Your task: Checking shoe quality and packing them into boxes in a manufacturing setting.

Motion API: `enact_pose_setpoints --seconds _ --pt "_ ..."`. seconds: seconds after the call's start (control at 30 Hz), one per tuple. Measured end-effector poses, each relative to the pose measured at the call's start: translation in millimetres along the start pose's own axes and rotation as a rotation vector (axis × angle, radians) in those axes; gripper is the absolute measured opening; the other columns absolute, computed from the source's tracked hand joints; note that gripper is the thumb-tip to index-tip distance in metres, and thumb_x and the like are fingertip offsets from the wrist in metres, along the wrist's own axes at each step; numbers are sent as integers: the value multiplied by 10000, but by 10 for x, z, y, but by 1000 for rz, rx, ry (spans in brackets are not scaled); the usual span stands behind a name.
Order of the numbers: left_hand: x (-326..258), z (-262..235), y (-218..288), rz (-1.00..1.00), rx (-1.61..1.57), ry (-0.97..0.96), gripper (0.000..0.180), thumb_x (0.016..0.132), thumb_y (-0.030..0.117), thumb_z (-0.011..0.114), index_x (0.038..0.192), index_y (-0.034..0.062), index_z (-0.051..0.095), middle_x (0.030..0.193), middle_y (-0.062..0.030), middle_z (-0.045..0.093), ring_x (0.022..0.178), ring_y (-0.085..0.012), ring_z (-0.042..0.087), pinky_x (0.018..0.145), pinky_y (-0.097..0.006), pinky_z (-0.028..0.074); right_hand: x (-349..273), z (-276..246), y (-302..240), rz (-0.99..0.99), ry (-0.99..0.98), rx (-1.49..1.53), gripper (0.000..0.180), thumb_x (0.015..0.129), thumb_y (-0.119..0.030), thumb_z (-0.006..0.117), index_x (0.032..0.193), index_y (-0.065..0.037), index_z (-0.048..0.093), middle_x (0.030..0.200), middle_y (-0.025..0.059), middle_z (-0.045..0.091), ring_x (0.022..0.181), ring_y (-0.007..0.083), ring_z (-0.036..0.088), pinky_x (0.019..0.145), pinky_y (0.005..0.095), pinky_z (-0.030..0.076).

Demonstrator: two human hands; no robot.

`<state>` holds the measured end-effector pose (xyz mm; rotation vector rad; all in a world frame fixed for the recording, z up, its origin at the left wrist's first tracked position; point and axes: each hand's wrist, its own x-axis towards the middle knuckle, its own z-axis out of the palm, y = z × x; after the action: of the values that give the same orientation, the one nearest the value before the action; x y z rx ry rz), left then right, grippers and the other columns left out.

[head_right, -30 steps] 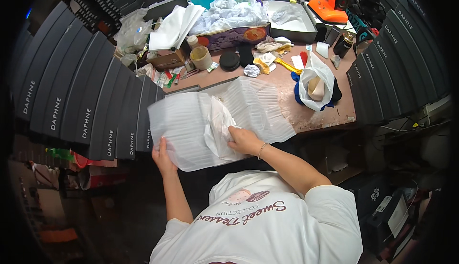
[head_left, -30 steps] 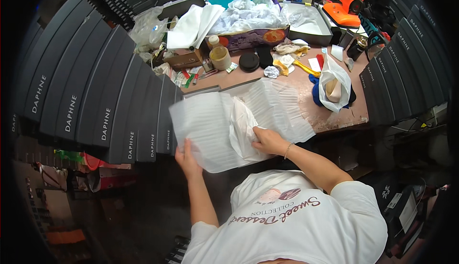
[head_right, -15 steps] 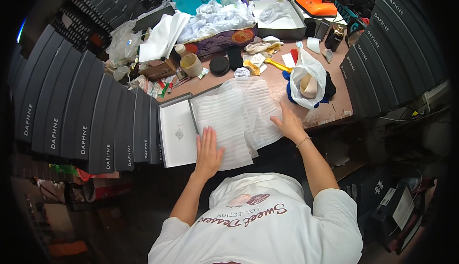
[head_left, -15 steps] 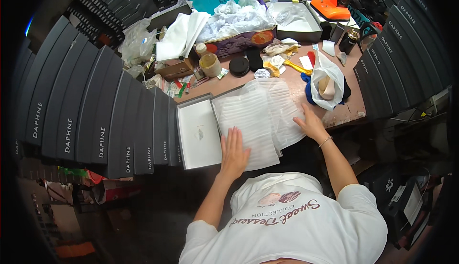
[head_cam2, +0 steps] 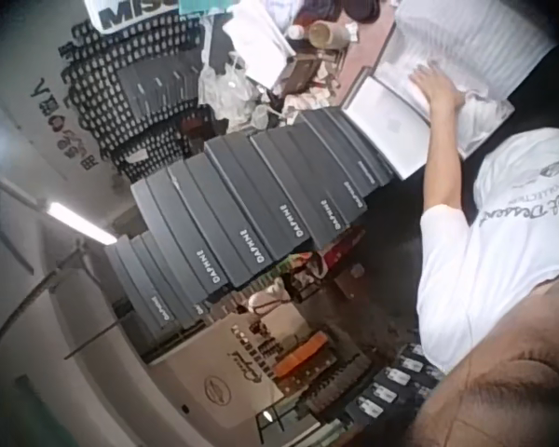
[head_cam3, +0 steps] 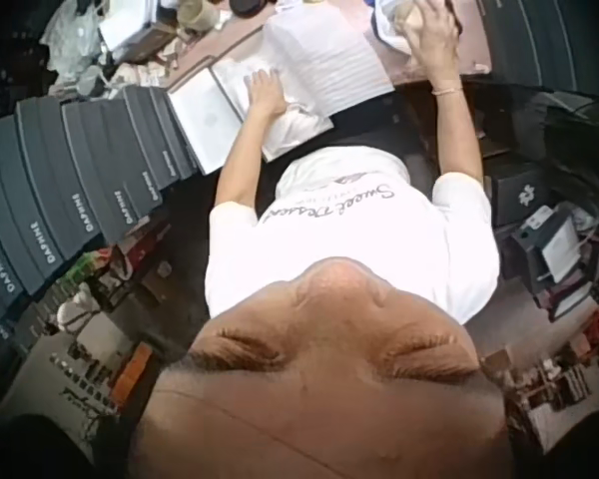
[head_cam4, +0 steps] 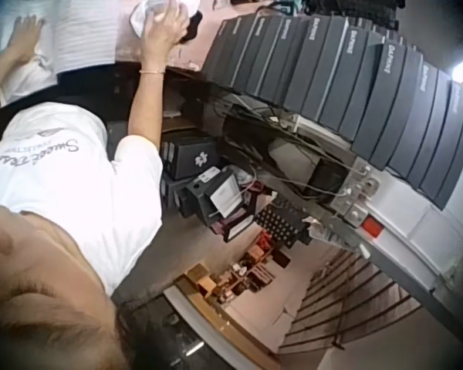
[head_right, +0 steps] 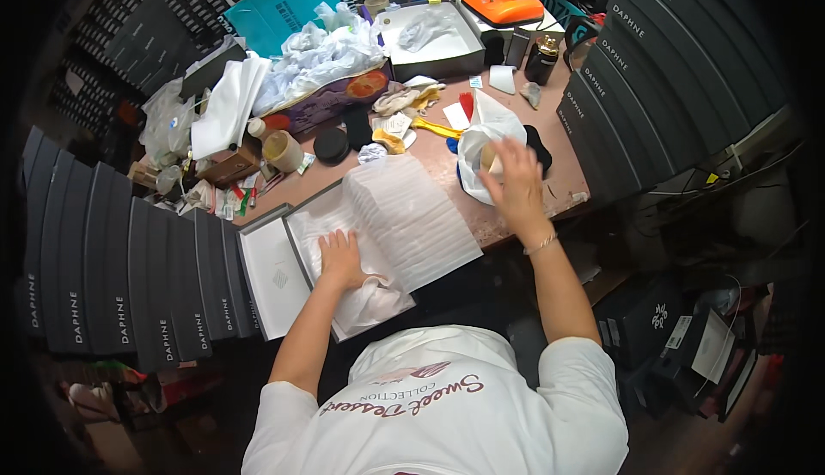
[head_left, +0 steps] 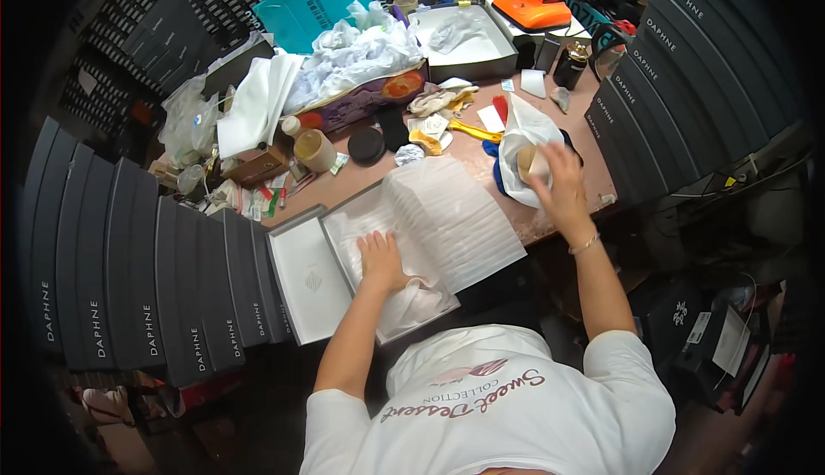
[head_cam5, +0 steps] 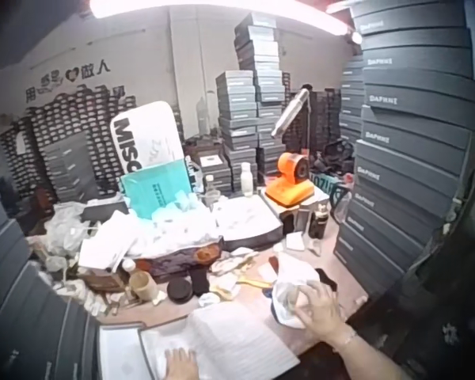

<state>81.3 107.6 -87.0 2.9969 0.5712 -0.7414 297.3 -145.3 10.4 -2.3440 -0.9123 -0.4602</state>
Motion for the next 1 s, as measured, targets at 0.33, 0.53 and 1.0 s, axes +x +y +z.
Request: enact_pose_setpoints --seconds 0.33,0.53,1.0 --pt "-11 179 -280 180 -382 375 750 761 448 708 1330 18 475 1367 -199 474 1309 -316 413 1090 -552 233 989 471 617 -412 -336 -433 134 820 -44 508 901 -72 611 841 93 578 901 288 594 898 405 442" --pt "-397 -473 -77 408 -1105 684 381 815 71 638 1191 23 601 1164 -139 624 1053 -246 613 903 -321 478 1396 202 1232 -228 -444 -315 145 758 -25 614 897 -23 655 861 167 611 864 343 607 800 398 492" --pt "-700 -844 572 367 -2820 -253 613 954 515 463 1376 74 403 1266 -94 525 1146 -220 542 971 -357 445 644 -1035 -1964 -736 -343 415 141 832 -45 614 911 -43 498 848 130 523 786 341 583 658 404 466"
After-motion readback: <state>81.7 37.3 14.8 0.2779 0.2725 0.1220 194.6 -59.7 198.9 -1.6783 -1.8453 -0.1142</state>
